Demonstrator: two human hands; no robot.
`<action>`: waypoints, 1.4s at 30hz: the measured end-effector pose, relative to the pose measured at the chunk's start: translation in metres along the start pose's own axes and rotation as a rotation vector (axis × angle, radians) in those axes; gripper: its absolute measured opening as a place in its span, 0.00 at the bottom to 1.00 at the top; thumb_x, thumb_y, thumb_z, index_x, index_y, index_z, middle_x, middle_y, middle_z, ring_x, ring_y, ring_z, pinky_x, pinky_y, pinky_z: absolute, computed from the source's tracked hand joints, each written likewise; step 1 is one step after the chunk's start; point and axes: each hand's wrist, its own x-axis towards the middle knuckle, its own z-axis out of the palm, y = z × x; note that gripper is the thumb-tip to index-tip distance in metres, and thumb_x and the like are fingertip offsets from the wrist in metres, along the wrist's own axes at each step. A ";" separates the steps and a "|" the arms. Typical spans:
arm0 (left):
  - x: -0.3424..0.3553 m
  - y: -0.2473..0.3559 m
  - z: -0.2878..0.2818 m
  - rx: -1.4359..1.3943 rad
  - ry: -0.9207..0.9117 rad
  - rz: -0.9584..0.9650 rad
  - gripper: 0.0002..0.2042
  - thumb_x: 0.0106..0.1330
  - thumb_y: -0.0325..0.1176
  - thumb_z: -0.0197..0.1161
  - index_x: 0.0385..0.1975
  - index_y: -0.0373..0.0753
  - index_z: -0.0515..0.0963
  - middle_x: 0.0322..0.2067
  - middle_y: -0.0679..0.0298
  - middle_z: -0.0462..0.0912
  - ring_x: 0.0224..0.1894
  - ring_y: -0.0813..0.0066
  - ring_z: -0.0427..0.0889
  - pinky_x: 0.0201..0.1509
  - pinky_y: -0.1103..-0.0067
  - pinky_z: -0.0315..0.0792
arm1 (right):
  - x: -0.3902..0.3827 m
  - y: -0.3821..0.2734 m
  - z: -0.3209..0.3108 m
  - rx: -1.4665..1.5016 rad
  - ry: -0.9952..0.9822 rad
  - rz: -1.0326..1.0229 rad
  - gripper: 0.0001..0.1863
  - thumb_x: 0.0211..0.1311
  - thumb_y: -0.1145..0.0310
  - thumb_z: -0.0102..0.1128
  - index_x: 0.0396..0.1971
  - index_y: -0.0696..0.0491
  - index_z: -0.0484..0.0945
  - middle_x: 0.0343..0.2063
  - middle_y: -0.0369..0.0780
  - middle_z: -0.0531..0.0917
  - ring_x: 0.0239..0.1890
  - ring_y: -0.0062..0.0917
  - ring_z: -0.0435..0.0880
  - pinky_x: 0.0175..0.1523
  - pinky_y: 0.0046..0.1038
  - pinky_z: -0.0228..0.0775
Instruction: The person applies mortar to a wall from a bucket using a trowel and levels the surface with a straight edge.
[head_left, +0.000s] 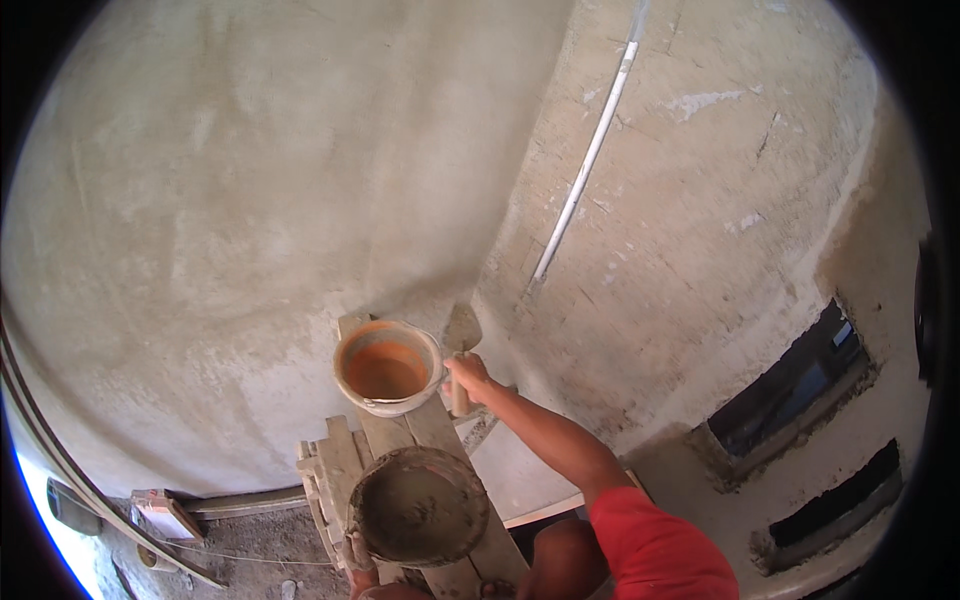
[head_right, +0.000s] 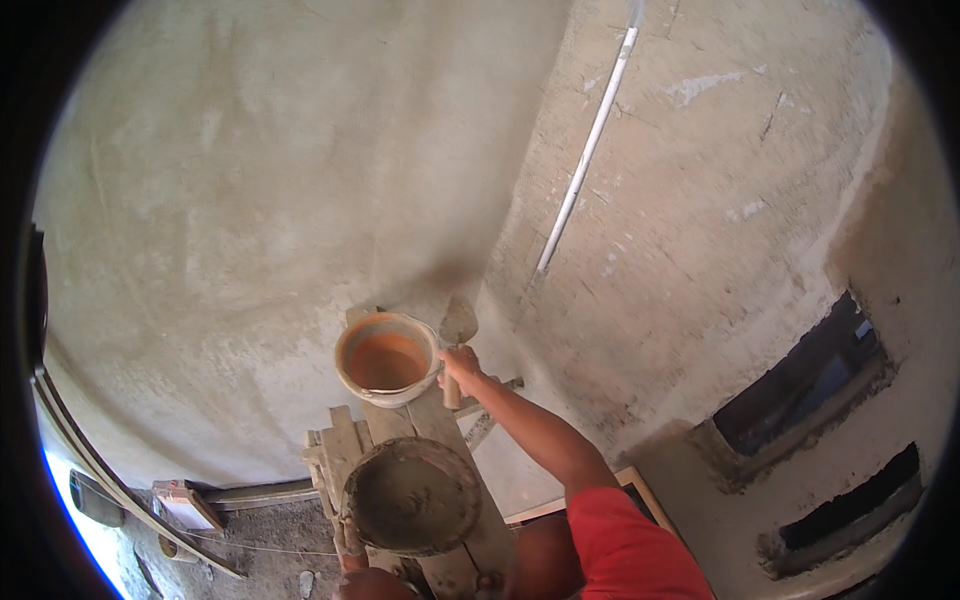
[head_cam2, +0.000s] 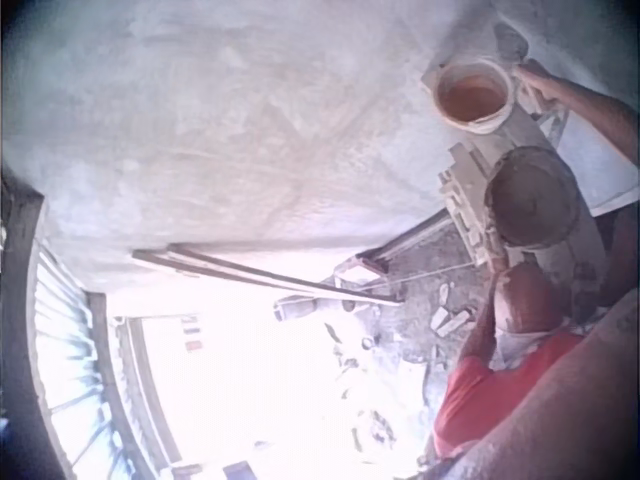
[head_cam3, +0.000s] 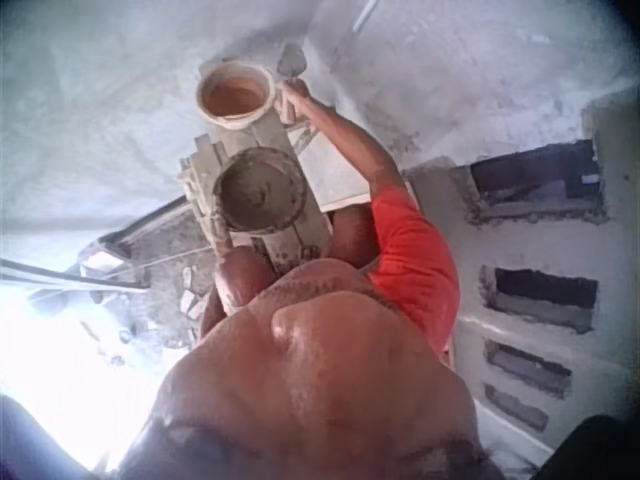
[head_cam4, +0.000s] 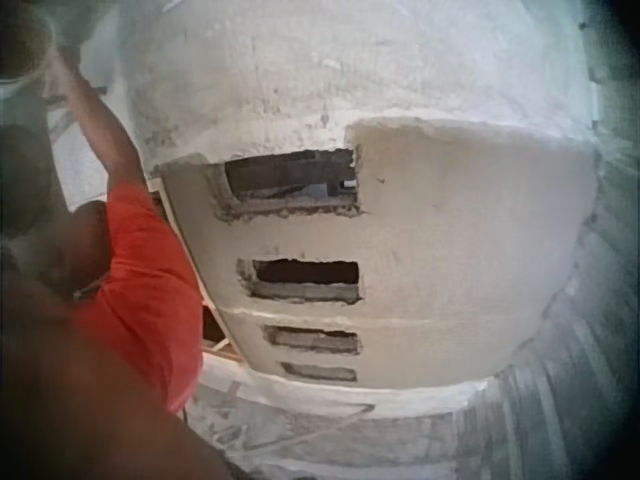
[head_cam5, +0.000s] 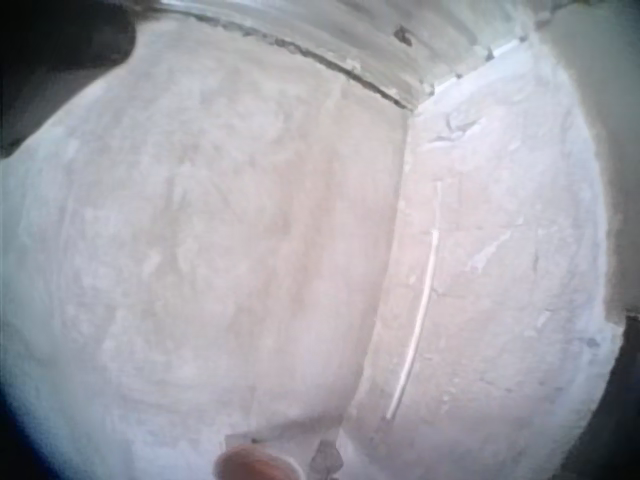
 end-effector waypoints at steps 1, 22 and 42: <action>-0.001 0.004 -0.003 0.030 0.005 -0.008 0.22 0.71 0.45 0.50 0.52 0.31 0.69 0.37 0.59 0.75 0.38 0.73 0.72 0.43 0.76 0.68 | -0.004 0.002 -0.007 -0.068 0.005 -0.075 0.20 0.57 0.65 0.60 0.44 0.62 0.67 0.29 0.45 0.76 0.23 0.33 0.80 0.23 0.34 0.76; 0.045 0.097 -0.008 0.075 0.234 0.148 0.19 0.67 0.33 0.55 0.54 0.31 0.67 0.44 0.54 0.76 0.46 0.69 0.76 0.50 0.74 0.71 | -0.218 -0.045 -0.075 -1.632 -0.712 -0.677 0.08 0.47 0.68 0.57 0.29 0.50 0.78 0.23 0.44 0.77 0.30 0.42 0.79 0.36 0.44 0.70; 0.113 -0.071 0.013 0.604 -0.005 0.089 0.24 0.63 0.36 0.60 0.57 0.34 0.66 0.51 0.50 0.73 0.52 0.58 0.73 0.55 0.69 0.67 | 0.066 -0.366 -0.202 -2.206 0.994 -0.623 0.27 0.67 0.64 0.39 0.64 0.55 0.63 0.69 0.43 0.57 0.74 0.37 0.43 0.72 0.56 0.27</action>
